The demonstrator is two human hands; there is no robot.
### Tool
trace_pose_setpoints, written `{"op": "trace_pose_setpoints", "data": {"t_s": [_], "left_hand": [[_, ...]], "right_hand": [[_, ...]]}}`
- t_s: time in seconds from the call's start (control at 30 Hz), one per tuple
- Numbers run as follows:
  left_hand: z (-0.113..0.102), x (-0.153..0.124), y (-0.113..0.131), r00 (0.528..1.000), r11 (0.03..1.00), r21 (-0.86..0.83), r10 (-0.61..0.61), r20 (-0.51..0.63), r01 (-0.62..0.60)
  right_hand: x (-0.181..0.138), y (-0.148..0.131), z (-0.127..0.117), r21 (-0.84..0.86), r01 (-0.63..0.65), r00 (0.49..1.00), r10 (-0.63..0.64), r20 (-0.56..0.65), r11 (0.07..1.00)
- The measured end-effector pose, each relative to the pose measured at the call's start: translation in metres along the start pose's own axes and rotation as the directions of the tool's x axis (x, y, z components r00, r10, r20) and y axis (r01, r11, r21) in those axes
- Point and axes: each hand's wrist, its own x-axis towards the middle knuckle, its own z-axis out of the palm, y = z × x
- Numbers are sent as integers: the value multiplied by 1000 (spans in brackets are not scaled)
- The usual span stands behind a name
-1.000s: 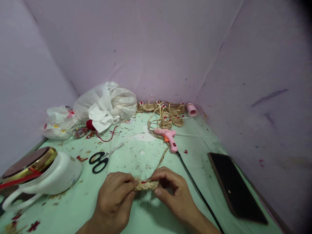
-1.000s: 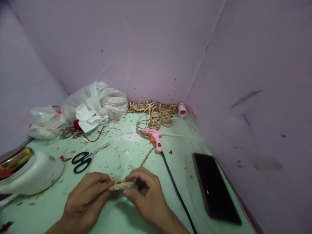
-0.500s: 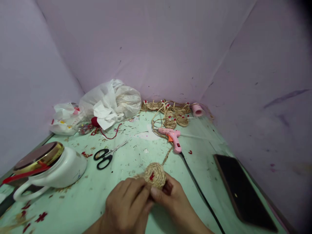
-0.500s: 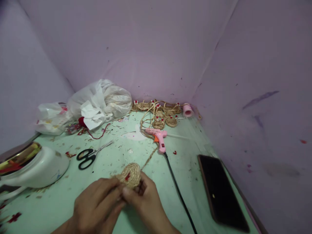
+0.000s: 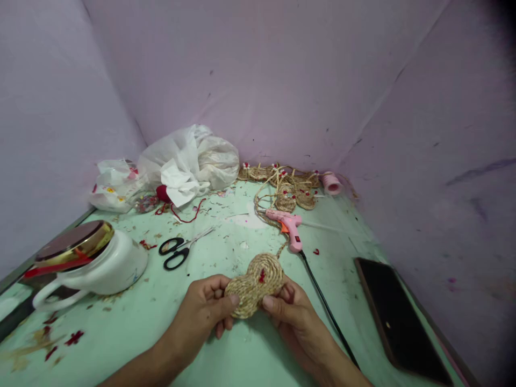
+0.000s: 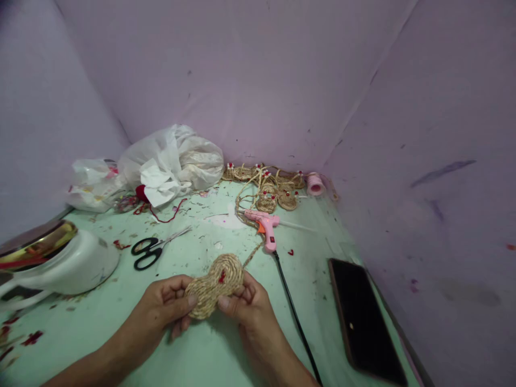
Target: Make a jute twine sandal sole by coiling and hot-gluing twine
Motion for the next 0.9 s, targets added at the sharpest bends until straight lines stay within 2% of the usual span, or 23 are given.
{"op": "trace_pose_setpoints", "data": {"t_s": [0.2,0.4,0.47,0.53,0.63,0.7,0.8,0.87,0.9], "left_hand": [[3,1,-7,999,998,-66,23,26,-21],[9,-4,-2,998,998,-51,43,39,-41],[5,-6,3,999,999,-31,37,10,-37],[-4,-5,9,999,999,-25,41,-3,-41],[-17,-2,16,996,997,-47,69,53,-66],[-21,1,17,995,998,-59,43,91,-38],[-16,6,16,987,999,-41,-27,157,34],[-9,9,16,985,1000,-26,-11,170,16],[-6,11,16,990,999,-34,20,143,-15]], "right_hand": [[1,1,0,-21,-67,998,67,-12,998],[-1,0,0,-55,-33,999,32,-28,998],[-1,-3,-3,-73,-38,999,36,-39,997],[-1,-8,-8,-81,-29,994,21,-104,996],[-1,-15,-17,-99,-13,987,-3,-163,995],[-2,-16,-18,-171,-35,992,14,-126,985],[-5,-10,-10,-339,-113,994,109,-31,934],[-6,-4,-3,-423,-162,982,187,18,891],[-7,-1,-1,-447,-179,978,208,15,876]]}}
